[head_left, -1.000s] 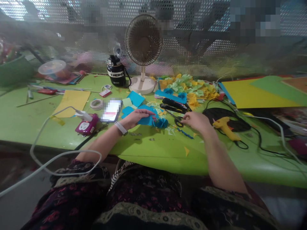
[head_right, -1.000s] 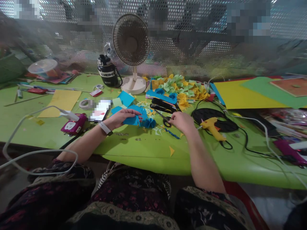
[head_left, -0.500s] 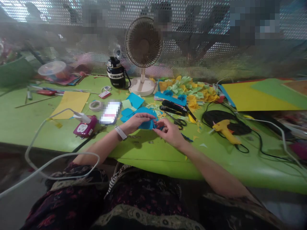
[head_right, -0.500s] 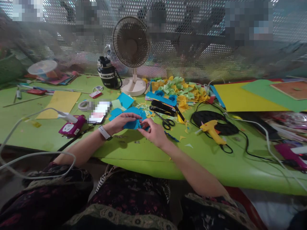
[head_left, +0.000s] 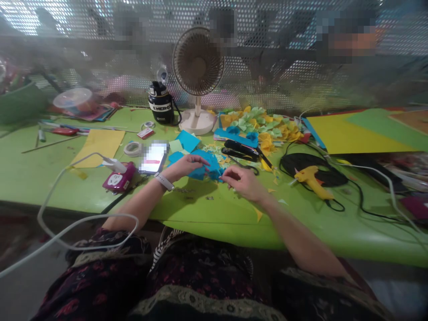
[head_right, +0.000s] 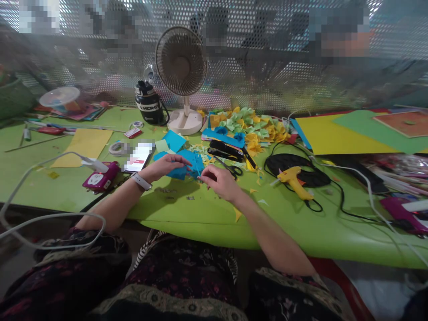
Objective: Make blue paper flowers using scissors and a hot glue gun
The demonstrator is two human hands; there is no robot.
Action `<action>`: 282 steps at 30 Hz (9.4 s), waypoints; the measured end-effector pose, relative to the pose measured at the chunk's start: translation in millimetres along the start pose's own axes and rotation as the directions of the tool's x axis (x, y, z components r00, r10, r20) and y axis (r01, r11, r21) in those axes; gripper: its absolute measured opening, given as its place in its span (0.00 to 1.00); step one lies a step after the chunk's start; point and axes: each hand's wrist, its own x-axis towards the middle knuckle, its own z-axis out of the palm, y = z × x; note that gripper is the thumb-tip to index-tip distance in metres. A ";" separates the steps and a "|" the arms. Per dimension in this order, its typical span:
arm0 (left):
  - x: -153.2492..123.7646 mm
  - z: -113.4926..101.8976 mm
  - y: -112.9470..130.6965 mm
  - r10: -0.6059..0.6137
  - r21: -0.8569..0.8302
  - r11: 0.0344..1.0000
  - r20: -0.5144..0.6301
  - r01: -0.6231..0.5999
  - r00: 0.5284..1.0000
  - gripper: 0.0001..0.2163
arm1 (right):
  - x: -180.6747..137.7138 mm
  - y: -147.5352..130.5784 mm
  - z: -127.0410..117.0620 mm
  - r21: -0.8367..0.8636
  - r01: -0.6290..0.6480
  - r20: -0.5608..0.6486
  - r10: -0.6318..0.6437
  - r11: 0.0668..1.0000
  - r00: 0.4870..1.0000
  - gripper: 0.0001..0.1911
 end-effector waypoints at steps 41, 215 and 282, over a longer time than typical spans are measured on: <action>-23.6 33.9 1.8 0.434 0.725 0.566 0.144 -0.394 0.889 0.10 | -1.6 15.6 -6.5 -0.694 0.320 0.026 -0.422 0.645 0.906 0.16; -17.8 55.8 -5.6 0.264 -0.355 0.874 -0.228 -0.333 0.937 0.15 | -0.3 3.2 6.0 -0.163 0.211 -0.162 -0.237 0.964 0.958 0.20; -21.5 55.3 1.9 0.298 -0.372 0.828 -0.341 -0.419 0.891 0.14 | -0.1 12.5 13.3 -0.058 0.193 -0.147 -0.199 0.980 0.969 0.14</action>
